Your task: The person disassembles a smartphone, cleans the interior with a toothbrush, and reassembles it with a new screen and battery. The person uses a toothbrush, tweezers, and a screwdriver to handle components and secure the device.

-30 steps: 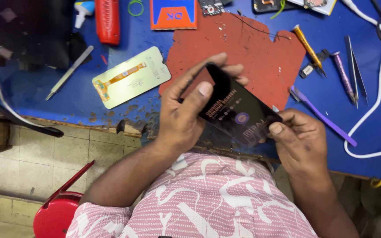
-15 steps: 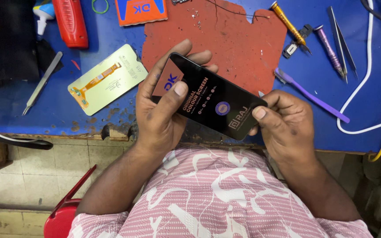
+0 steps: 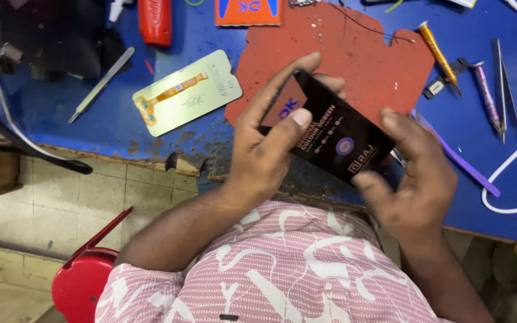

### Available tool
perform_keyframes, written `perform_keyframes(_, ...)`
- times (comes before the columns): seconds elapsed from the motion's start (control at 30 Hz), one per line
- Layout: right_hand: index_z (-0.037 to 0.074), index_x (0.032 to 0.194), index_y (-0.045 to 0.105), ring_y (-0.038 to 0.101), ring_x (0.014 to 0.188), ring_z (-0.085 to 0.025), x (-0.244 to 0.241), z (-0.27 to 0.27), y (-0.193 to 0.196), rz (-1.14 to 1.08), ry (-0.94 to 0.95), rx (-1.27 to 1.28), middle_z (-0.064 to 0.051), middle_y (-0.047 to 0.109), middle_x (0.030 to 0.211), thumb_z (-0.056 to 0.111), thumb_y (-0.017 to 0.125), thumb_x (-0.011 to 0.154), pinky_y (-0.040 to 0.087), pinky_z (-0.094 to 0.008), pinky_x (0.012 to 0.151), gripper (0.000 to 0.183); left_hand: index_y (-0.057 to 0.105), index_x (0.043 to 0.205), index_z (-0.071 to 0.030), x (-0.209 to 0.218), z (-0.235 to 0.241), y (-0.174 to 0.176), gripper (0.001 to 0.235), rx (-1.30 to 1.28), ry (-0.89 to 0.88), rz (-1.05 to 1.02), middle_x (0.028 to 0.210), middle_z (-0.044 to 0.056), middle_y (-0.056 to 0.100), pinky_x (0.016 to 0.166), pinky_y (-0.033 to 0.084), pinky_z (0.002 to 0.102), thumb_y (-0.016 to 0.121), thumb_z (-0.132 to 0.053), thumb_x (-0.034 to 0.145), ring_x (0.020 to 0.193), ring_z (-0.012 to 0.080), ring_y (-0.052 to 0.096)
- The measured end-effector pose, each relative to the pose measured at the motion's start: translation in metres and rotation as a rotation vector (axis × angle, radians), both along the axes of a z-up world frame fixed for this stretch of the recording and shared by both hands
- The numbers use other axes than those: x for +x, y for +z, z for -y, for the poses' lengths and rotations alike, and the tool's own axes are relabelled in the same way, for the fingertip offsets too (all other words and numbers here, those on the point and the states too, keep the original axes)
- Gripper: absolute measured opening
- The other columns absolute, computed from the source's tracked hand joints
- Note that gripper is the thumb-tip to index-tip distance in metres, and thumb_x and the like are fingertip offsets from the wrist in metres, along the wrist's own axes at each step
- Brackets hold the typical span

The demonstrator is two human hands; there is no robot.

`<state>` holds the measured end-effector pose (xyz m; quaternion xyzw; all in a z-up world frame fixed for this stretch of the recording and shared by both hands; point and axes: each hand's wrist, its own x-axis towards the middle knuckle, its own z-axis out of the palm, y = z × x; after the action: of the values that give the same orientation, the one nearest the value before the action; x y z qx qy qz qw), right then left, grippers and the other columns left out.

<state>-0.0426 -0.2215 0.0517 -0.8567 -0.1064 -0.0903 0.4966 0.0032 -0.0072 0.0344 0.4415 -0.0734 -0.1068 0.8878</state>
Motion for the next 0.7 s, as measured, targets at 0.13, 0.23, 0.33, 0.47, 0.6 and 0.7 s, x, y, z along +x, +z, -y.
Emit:
perform_keyframes(0.13, 0.005, 0.132, 0.058, 0.055, 0.128, -0.045, 0.008, -0.013, 0.01, 0.391, 0.199, -0.643, -0.023, 0.054, 0.14, 0.024, 0.079, 0.083, 0.045, -0.054, 0.109, 0.057, 0.035, 0.16, -0.001, -0.003, 0.004, 0.009, 0.051, 0.089, 0.034, 0.001, 0.143, 0.017, 0.061, 0.121, 0.05, 0.036, 0.051, -0.009, 0.113, 0.132, 0.0202, 0.057)
perform_keyframes(0.23, 0.005, 0.132, 0.062, 0.064, 0.126, -0.042, 0.009, -0.019, -0.001, 0.465, 0.161, -0.745, -0.02, 0.062, 0.138, 0.002, 0.076, 0.089, 0.05, -0.055, 0.109, 0.045, 0.028, 0.163, -0.003, -0.003, 0.006, 0.018, 0.058, 0.156, 0.034, 0.02, 0.145, 0.015, 0.058, 0.12, 0.05, 0.035, 0.053, -0.014, 0.111, 0.133, 0.0195, 0.059)
perform_keyframes(0.33, -0.002, 0.136, 0.061, 0.069, 0.123, -0.038, 0.001, -0.017, -0.011, 0.381, 0.075, -0.627, -0.022, 0.067, 0.133, -0.003, 0.071, 0.099, 0.055, -0.049, 0.107, 0.039, 0.01, 0.165, -0.009, -0.001, 0.003, 0.027, 0.078, 0.219, -0.01, 0.141, 0.152, 0.011, 0.047, 0.124, 0.045, 0.033, 0.062, -0.022, 0.107, 0.141, 0.0172, 0.053)
perform_keyframes(0.47, -0.006, 0.139, 0.058, 0.07, 0.106, -0.024, -0.011, -0.004, -0.016, -0.032, -0.125, -0.058, -0.019, 0.07, 0.125, 0.003, 0.065, 0.106, 0.057, -0.032, 0.094, 0.035, 0.03, 0.156, 0.001, 0.006, -0.014, 0.031, 0.076, 0.575, 0.022, 0.373, 0.139, 0.016, 0.056, 0.111, 0.049, 0.032, 0.077, -0.024, 0.102, 0.13, 0.0185, 0.056)
perform_keyframes(0.6, -0.011, 0.134, 0.057, 0.07, 0.112, -0.019, -0.007, 0.002, -0.015, -0.359, 0.012, 0.801, -0.018, 0.07, 0.123, 0.004, 0.063, 0.108, 0.056, -0.032, 0.102, 0.031, 0.058, 0.139, -0.001, 0.017, -0.007, 0.023, 0.037, 0.387, 0.014, 0.136, 0.112, 0.005, 0.071, 0.098, 0.06, 0.025, 0.071, -0.015, 0.107, 0.104, 0.0079, 0.068)
perform_keyframes(0.7, -0.011, 0.136, 0.056, 0.071, 0.108, -0.02, -0.004, -0.001, -0.016, -0.439, 0.009, 0.89, -0.019, 0.071, 0.119, 0.001, 0.063, 0.105, 0.057, -0.036, 0.103, 0.034, 0.063, 0.128, -0.001, 0.022, -0.001, 0.014, 0.023, 0.299, 0.015, 0.064, 0.108, 0.003, 0.07, 0.092, 0.06, 0.023, 0.067, -0.009, 0.107, 0.099, 0.0057, 0.067)
